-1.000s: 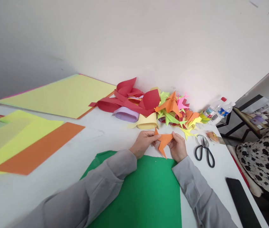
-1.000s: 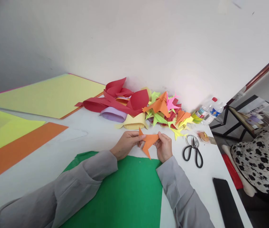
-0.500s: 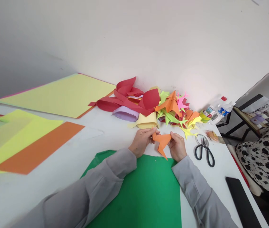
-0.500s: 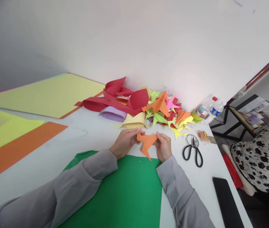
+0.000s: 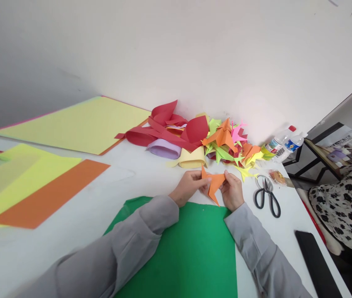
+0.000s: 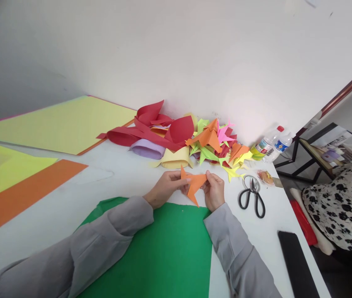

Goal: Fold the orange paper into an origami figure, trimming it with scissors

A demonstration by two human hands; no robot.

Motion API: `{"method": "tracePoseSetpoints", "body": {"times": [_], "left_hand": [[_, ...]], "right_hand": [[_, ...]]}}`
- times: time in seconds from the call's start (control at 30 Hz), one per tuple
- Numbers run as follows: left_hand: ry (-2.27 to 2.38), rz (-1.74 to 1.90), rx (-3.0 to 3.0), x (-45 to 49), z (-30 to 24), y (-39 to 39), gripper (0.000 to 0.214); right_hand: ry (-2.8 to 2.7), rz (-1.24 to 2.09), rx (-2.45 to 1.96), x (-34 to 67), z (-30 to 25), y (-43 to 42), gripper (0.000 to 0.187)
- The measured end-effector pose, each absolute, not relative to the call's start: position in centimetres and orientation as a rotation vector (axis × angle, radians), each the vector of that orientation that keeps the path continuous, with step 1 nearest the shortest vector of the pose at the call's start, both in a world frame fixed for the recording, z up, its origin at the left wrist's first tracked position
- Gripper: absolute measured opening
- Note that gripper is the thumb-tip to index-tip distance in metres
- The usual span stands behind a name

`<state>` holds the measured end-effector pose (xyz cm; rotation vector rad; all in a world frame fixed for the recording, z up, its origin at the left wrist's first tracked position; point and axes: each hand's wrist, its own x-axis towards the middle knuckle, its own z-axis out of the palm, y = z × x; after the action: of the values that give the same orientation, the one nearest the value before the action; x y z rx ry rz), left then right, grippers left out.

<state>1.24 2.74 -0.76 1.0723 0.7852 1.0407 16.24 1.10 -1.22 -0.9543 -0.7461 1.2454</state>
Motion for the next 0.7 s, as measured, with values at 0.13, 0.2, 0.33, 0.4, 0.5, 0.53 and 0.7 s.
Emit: {"method": "tracePoseSetpoints", "body": {"times": [0.13, 0.2, 0.33, 0.4, 0.5, 0.53, 0.7], "left_hand": [[0.821, 1.054, 1.148, 1.34, -0.95, 2.60, 0.020], [0.815, 1.106, 1.072, 1.34, -0.89, 2.68, 0.020], [0.774, 1.160, 0.925, 1.34, -0.69, 2.87, 0.021], [0.774, 1.161, 0.915, 1.38, -0.68, 2.90, 0.023], [0.779, 1.166, 0.934, 1.45, -0.83, 2.93, 0.025], [0.774, 1.166, 0.932, 1.47, -0.91, 2.95, 0.025], [0.738, 1.168, 0.863, 1.44, -1.06, 3.04, 0.027]], "right_hand": [[-0.806, 1.175, -0.940, 15.98, -1.40, 0.98, 0.028], [-0.860, 1.139, -0.943, 15.82, -1.38, 0.76, 0.033], [-0.989, 1.036, -0.978, 15.69, -1.29, 0.27, 0.046], [-1.029, 0.995, -1.010, 15.75, -1.32, 0.17, 0.046], [-1.074, 0.951, -1.051, 15.95, -1.55, 0.21, 0.040], [-1.106, 0.927, -1.063, 16.02, -1.65, 0.24, 0.039], [-1.256, 0.835, -1.093, 16.19, -1.75, 0.24, 0.037]]}}
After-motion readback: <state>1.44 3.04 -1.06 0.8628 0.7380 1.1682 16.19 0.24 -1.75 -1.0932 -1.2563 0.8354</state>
